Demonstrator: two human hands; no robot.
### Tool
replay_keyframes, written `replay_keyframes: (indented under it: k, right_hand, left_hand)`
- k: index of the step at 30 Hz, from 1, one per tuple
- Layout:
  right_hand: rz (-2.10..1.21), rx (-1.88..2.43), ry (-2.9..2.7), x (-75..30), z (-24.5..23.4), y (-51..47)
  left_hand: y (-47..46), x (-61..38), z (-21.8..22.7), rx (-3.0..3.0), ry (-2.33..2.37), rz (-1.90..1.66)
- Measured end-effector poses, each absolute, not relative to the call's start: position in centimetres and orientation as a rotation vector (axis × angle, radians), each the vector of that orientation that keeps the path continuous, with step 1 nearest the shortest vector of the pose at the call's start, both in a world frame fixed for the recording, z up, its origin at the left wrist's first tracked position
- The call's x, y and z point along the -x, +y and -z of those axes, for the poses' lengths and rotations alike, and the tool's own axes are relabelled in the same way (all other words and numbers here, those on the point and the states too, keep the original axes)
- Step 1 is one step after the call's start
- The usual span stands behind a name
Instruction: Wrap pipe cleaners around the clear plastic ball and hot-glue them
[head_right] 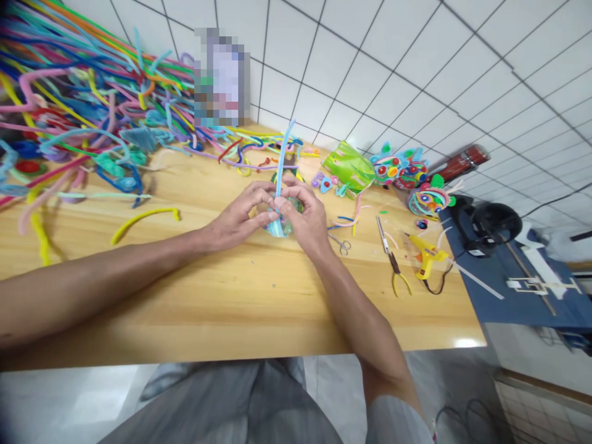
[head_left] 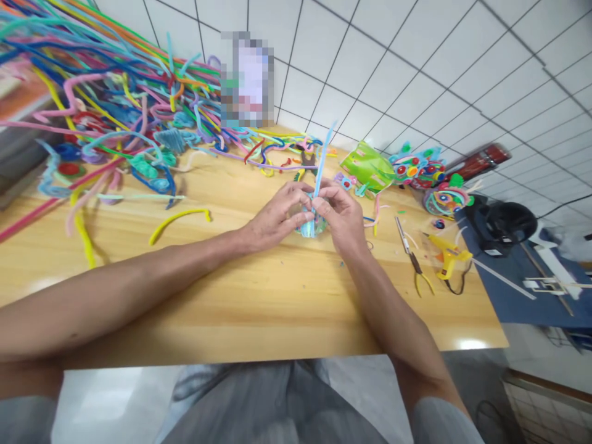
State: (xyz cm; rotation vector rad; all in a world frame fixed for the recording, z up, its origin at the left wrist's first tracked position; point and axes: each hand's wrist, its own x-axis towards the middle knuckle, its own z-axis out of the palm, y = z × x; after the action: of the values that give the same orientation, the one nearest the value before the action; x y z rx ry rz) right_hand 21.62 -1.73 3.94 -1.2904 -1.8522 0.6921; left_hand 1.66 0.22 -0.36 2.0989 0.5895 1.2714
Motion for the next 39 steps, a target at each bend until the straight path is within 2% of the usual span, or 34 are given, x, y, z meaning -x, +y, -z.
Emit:
replay_keyframes:
  k: [9, 16, 39]
  right_hand:
    - [-0.859, 1.157, -1.389, -21.3, -2.4, -1.5]
    - [-0.956, 1.053, -1.242, -20.8, -2.0, -1.2]
    - [-0.988, 1.05, -1.149, -20.2, -1.5, -1.6]
  left_hand:
    - [-0.3, -2.4, 2.4, -2.056, 0.605, -1.346]
    - [0.3, -3.1, 4.2, -2.211, 0.657, -1.299]
    - [0.0, -2.3, 2.9, -2.21, 0.612, -1.24]
